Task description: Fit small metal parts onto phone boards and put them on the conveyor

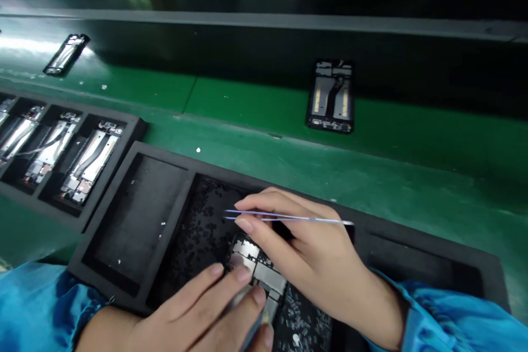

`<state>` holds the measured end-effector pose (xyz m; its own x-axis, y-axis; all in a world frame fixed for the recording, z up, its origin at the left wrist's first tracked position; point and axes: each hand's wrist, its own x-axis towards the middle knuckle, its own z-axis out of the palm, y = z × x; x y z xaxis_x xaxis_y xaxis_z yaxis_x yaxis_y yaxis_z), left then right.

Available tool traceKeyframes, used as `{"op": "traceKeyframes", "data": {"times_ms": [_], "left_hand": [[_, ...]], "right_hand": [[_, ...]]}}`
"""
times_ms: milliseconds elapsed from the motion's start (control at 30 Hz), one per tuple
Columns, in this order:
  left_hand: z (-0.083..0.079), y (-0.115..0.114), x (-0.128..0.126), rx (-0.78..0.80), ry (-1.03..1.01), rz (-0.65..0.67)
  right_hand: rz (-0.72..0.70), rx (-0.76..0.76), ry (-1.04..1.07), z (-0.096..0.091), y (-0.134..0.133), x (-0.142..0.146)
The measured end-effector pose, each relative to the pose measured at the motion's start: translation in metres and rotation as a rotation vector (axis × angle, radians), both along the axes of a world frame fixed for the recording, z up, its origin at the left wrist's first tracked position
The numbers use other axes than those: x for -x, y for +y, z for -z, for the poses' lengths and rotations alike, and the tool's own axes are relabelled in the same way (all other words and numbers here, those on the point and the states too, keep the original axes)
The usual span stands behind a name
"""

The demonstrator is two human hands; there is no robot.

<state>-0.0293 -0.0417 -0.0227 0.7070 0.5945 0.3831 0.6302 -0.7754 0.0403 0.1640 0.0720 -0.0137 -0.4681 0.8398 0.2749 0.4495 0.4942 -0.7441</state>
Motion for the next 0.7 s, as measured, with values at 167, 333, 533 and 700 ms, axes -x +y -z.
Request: {"op": "traceKeyframes", "data": {"times_ms": [167, 333, 533, 700], "left_hand": [[0.0025, 0.0003, 0.0058, -0.054, 0.093, 0.136], [-0.0006, 0.0031, 0.0093, -0.034, 0.116, 0.177], [-0.0026, 0.0022, 0.0105, 0.001, 0.184, 0.205], [0.0015, -0.0036, 0.0067, -0.015, 0.183, 0.168]], "right_hand": [[-0.025, -0.049, -0.042, 0.004, 0.0013, 0.003], [-0.125, 0.01, 0.069, 0.0021, 0.0023, 0.0079], [-0.247, 0.069, 0.121, 0.0002, 0.0052, 0.0099], [-0.339, 0.044, 0.097, 0.0005, 0.0062, 0.0105]]}}
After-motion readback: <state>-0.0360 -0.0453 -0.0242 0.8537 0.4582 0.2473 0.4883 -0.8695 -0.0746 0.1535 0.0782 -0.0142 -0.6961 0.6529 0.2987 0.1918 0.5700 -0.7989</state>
